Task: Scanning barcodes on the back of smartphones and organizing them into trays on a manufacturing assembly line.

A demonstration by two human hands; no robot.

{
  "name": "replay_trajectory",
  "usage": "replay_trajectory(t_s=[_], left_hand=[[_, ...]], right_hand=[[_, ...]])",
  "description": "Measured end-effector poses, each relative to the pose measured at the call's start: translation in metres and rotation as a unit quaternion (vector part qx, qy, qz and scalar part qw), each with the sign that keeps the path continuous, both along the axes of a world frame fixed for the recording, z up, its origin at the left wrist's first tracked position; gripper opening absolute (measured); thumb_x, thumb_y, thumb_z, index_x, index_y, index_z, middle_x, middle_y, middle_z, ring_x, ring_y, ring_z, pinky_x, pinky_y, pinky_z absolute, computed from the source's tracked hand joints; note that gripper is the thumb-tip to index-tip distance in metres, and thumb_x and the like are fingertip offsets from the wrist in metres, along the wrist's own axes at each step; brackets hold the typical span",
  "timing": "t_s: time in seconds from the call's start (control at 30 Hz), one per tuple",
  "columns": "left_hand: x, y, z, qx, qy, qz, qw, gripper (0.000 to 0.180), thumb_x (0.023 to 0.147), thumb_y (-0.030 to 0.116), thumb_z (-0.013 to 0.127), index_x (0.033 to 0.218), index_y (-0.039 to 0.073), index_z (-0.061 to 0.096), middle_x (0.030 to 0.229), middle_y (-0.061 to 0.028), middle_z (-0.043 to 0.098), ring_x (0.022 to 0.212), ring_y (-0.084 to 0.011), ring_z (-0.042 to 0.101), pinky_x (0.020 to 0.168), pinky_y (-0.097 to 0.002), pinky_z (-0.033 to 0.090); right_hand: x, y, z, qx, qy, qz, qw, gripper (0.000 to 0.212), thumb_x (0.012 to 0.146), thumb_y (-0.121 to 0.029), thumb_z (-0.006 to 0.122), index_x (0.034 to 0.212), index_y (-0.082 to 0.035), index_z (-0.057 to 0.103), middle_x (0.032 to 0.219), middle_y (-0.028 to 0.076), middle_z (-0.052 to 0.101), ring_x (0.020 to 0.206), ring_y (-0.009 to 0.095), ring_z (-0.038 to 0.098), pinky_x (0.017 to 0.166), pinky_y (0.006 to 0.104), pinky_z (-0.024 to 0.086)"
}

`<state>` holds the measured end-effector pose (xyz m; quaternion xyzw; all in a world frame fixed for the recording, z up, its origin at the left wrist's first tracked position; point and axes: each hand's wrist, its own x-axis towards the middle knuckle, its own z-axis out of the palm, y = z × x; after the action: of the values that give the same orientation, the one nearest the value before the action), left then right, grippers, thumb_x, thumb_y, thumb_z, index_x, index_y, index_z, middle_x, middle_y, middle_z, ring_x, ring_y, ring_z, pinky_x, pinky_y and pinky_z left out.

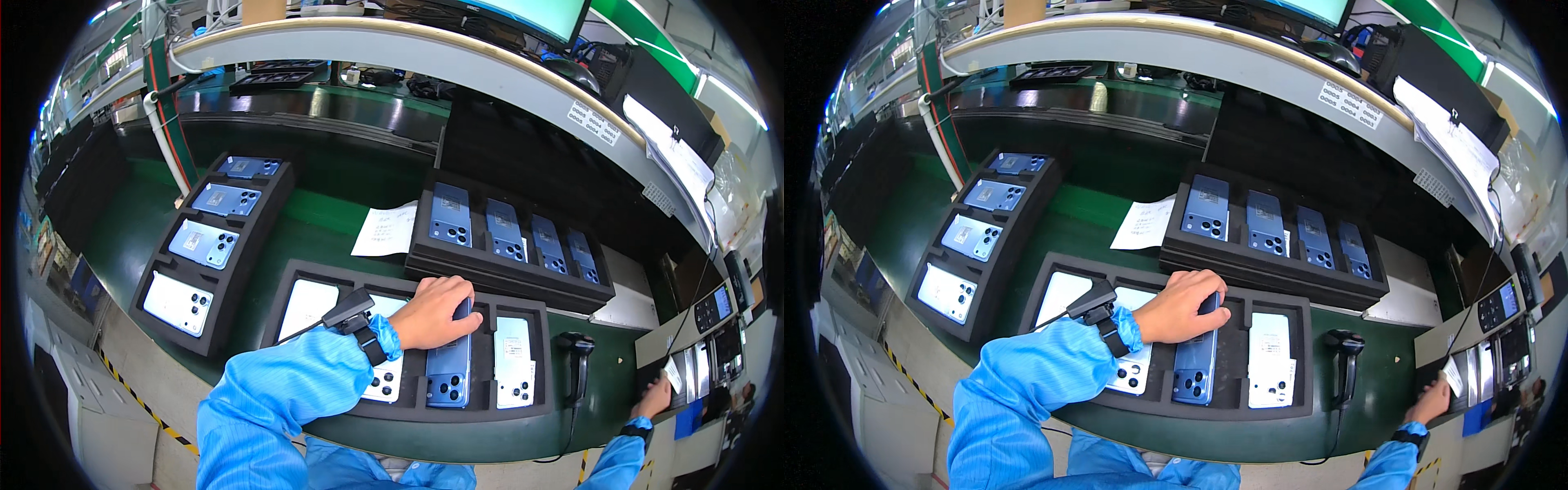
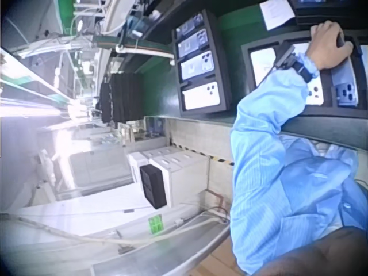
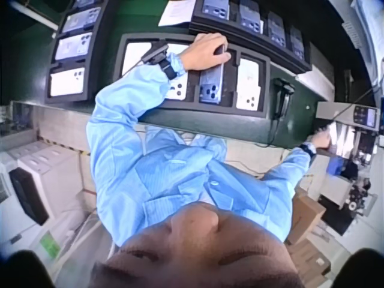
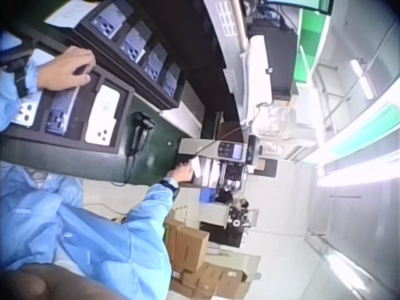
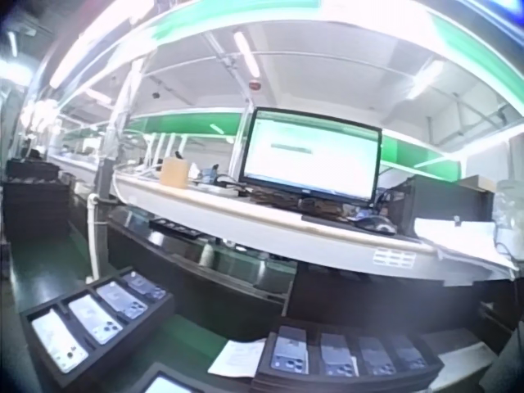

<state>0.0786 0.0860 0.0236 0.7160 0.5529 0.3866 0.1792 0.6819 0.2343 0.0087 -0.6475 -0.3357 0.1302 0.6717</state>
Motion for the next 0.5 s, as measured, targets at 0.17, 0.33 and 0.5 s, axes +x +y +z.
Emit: replay_trajectory(t_s=[0.17,0.33,0.5], left_hand=[[-0.001,-0.001,0.005,0.003,-0.001,-0.017,1.000,0.029,0.094,0.031,0.063,0.106,0.006,0.056,0.111,-0.0140,0.061,0.109,-0.0326,0.056,0.106,-0.0445,0.035],[-0.002,-0.001,0.008,-0.052,-0.042,-0.013,0.998,0.033,0.093,0.028,0.063,0.114,0.005,0.052,0.116,-0.0166,0.062,0.112,-0.0347,0.055,0.108,-0.0452,0.034],[-0.005,0.000,0.004,-0.036,-0.061,-0.026,0.997,0.034,0.094,0.030,0.063,0.115,0.005,0.052,0.115,-0.0174,0.062,0.111,-0.0355,0.054,0.107,-0.0457,0.035]], right_hand=[[-0.164,-0.061,0.033,-0.042,-0.062,0.315,0.946,0.012,0.098,-0.016,0.067,0.099,-0.006,0.071,0.074,-0.002,0.059,0.057,0.004,0.051,0.047,0.0218,0.036],[-0.288,-0.104,0.067,-0.207,-0.194,0.663,0.693,0.014,0.099,-0.015,0.067,0.097,-0.001,0.071,0.074,0.001,0.066,0.067,0.007,0.061,0.057,0.0259,0.049],[-0.352,-0.128,0.068,-0.242,-0.351,0.752,0.504,0.022,0.098,-0.023,0.068,0.092,-0.002,0.070,0.068,0.008,0.064,0.060,0.015,0.058,0.057,0.0353,0.046]])
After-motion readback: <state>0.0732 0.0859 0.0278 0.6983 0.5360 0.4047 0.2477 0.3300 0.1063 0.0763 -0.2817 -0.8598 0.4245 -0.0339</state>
